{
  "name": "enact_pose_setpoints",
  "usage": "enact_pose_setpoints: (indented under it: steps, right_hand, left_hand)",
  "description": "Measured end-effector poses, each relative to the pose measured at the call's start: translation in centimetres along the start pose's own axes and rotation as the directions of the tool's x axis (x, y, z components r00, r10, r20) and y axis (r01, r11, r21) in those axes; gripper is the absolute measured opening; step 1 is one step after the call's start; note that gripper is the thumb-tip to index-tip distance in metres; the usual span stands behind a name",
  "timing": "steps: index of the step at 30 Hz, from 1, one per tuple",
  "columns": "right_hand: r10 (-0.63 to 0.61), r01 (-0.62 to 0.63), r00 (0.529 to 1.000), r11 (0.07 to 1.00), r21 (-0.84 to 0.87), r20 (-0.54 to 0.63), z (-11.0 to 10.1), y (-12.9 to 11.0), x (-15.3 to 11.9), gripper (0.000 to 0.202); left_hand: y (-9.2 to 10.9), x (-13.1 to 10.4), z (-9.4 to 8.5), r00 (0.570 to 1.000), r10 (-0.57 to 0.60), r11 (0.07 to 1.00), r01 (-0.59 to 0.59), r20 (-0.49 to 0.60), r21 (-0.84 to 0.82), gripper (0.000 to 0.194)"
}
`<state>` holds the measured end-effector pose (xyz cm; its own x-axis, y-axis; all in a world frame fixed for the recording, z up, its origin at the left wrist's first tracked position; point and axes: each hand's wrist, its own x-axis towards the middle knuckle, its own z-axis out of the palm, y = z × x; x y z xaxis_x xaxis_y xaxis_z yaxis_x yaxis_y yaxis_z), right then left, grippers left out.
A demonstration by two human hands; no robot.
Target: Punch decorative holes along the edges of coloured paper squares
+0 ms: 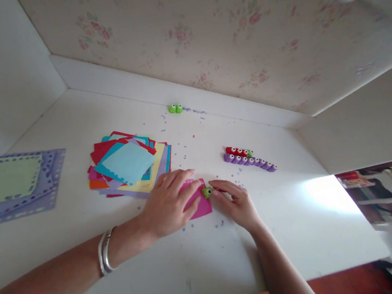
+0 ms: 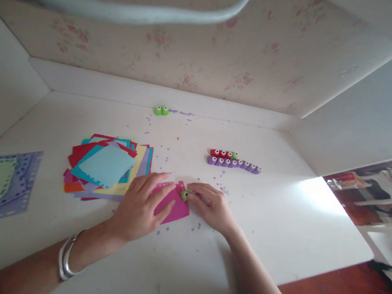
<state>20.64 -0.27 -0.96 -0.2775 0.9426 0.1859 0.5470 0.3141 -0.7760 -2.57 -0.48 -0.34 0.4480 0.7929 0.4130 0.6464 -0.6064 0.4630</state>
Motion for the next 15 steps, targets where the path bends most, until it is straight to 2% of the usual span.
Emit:
enact_pose_setpoints:
  steps: [3, 5, 9, 15]
  right_hand:
    - [0.108, -0.108, 0.994, 0.994, 0.008, 0.009, -0.1, -0.4, 0.6, 0.020]
    - [0.150, -0.152, 0.986, 0.988, 0.024, 0.066, -0.2, -0.6, 1.0, 0.021]
    - [0.176, -0.187, 0.973, 0.981, 0.056, 0.152, -0.5, -0.8, 1.4, 0.019]
    - [0.217, -0.226, 0.958, 0.974, 0.030, 0.186, -1.2, -0.6, 1.4, 0.018]
  left_hand:
    - [0.4, -0.6, -0.3, 0.982, 0.144, 0.990, -0.144, 0.121, -0.014, 0.021]
    - [0.6, -1.0, 0.0, 0.970, 0.178, 0.984, -0.176, 0.167, -0.027, 0.022]
    - [0.9, -1.6, 0.8, 0.959, 0.166, 0.986, -0.162, 0.230, -0.034, 0.029]
    - [1.4, -2.1, 1.3, 0.954, 0.117, 0.993, -0.118, 0.274, -0.014, 0.047]
